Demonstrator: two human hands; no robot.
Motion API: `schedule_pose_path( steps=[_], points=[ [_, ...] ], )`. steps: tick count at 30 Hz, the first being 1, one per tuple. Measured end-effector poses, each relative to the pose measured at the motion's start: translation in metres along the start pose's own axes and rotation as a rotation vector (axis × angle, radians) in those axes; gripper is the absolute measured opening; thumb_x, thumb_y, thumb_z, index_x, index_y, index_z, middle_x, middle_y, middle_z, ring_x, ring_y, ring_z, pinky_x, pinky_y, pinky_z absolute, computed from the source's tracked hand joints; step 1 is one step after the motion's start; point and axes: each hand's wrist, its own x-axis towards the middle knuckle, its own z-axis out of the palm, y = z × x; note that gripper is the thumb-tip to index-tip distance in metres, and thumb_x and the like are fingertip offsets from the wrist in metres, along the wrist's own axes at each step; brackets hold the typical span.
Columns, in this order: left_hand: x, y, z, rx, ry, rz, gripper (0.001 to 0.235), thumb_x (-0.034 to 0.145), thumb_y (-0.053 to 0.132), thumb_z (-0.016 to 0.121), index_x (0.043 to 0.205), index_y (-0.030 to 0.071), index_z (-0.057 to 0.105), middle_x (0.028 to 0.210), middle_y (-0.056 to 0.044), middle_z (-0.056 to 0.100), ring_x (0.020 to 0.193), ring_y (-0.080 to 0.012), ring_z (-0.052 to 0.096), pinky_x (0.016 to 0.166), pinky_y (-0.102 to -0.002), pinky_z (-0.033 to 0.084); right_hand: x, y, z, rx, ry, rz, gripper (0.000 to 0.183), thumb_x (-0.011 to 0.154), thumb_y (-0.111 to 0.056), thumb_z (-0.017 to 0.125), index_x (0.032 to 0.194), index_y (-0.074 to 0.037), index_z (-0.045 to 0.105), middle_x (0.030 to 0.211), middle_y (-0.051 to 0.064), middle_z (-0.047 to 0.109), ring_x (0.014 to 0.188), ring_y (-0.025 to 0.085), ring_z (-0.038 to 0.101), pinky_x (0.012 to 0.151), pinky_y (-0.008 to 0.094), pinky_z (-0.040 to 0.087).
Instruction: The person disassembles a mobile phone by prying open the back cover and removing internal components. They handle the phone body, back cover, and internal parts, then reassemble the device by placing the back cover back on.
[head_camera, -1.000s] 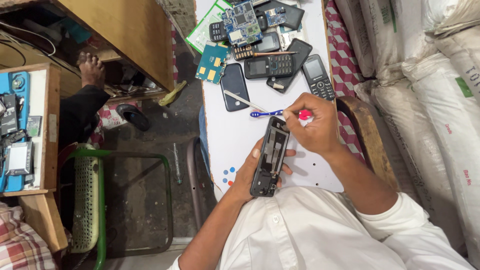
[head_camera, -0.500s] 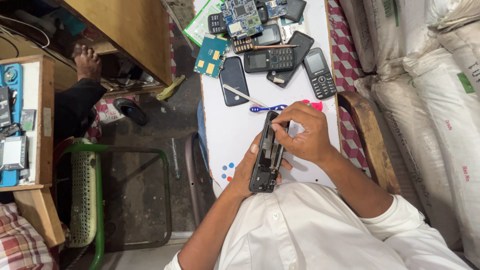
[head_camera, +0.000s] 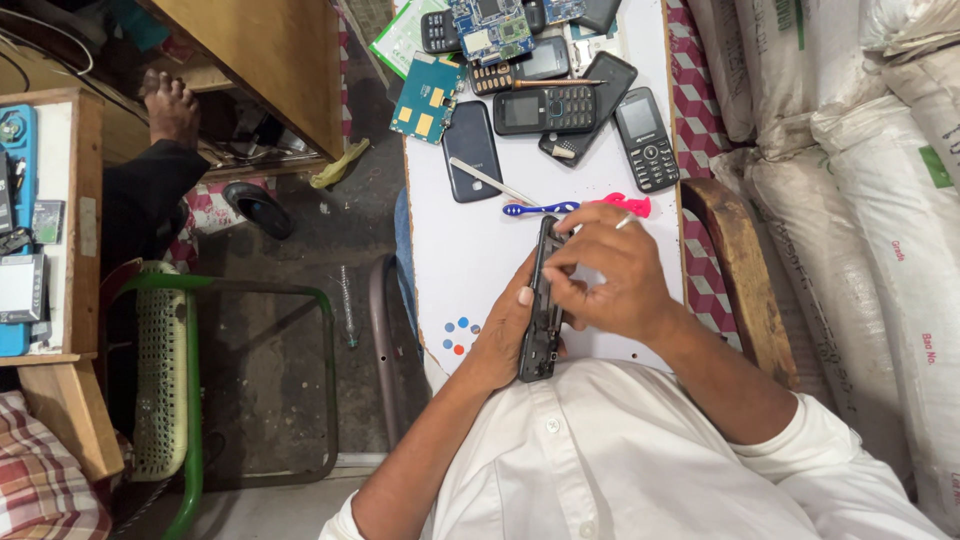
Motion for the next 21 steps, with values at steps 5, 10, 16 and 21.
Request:
schedule_pose_path(
  steps=[5,10,16,21],
  points=[
    [0.001,0.006,0.002,-0.016,-0.035,-0.003,0.095,0.097,0.072,0.043,0.167,0.012,0.019,0.128,-0.017,0.059,0.094,-0.0205,0.068,0.065,-0.028,0.061,0.01,0.013,0.0,-0.145,0.057,0.067,0.01,0.08,-0.004,0.079,0.085,-0.007,0.069,0.084,0.006,0.068,0.102,0.026,0.068,0.089,0.041,0.052],
    [-0.003,0.006,0.004,0.042,0.024,-0.018,0.096,0.097,0.074,0.043,0.165,0.009,0.024,0.13,-0.019,0.06,0.087,-0.0198,0.066,0.061,-0.027,0.059,-0.009,-0.004,0.009,-0.019,0.053,-0.002,0.013,0.078,-0.007,0.08,0.083,-0.007,0.068,0.085,0.008,0.067,0.094,0.026,0.067,0.087,0.04,0.051],
    [0.001,0.013,0.004,0.003,-0.019,0.003,0.096,0.097,0.073,0.045,0.164,0.009,0.023,0.128,-0.02,0.059,0.094,-0.0203,0.067,0.064,-0.028,0.061,0.011,0.014,0.003,-0.114,0.078,0.064,0.011,0.078,-0.006,0.081,0.083,-0.008,0.071,0.084,0.006,0.068,0.096,0.025,0.068,0.09,0.04,0.049],
    [-0.002,0.008,0.005,0.015,0.034,-0.025,0.094,0.097,0.073,0.043,0.161,0.006,0.028,0.128,-0.019,0.06,0.088,-0.0212,0.068,0.061,-0.028,0.06,-0.013,-0.005,0.007,-0.018,0.039,0.011,0.012,0.074,-0.009,0.08,0.081,-0.009,0.07,0.083,0.007,0.067,0.092,0.024,0.066,0.092,0.041,0.048]
  ],
)
